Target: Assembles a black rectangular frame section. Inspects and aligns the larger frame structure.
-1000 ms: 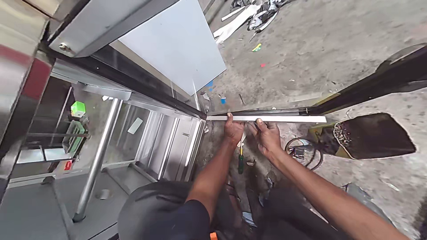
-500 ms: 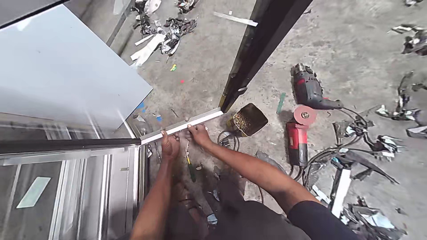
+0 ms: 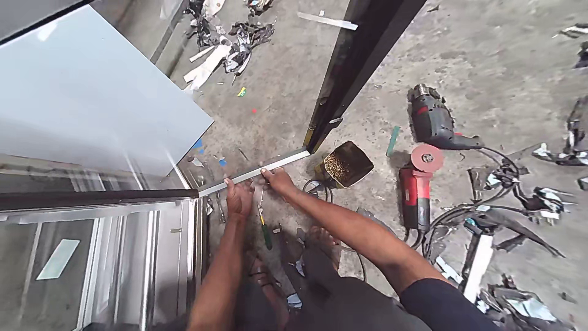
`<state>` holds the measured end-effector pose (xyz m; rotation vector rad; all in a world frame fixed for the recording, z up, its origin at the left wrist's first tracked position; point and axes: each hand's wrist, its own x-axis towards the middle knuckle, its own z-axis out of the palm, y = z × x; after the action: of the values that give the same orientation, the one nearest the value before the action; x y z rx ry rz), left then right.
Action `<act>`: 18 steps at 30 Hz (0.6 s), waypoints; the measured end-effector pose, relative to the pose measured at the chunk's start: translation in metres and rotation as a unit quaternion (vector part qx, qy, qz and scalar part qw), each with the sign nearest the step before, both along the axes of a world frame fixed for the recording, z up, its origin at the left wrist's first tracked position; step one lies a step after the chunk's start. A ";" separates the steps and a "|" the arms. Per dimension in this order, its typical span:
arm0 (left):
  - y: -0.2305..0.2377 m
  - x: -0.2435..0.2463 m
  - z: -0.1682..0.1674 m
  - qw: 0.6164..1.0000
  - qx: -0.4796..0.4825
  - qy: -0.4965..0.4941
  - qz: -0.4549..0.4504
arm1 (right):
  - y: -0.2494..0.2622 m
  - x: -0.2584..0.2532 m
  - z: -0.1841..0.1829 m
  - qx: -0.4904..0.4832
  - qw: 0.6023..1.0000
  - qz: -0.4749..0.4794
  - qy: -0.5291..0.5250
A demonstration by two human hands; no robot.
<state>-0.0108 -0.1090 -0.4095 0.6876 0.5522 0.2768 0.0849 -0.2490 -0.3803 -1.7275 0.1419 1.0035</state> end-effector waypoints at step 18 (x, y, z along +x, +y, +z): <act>0.001 -0.006 0.022 0.999 -0.036 -0.016 -0.013 | -0.067 -0.019 0.046 -0.038 0.952 0.205 -0.225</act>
<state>-0.0164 -0.1080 -0.3878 0.6187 0.5194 0.2423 0.0657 -0.3159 -0.3342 -2.0613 -0.4969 0.8711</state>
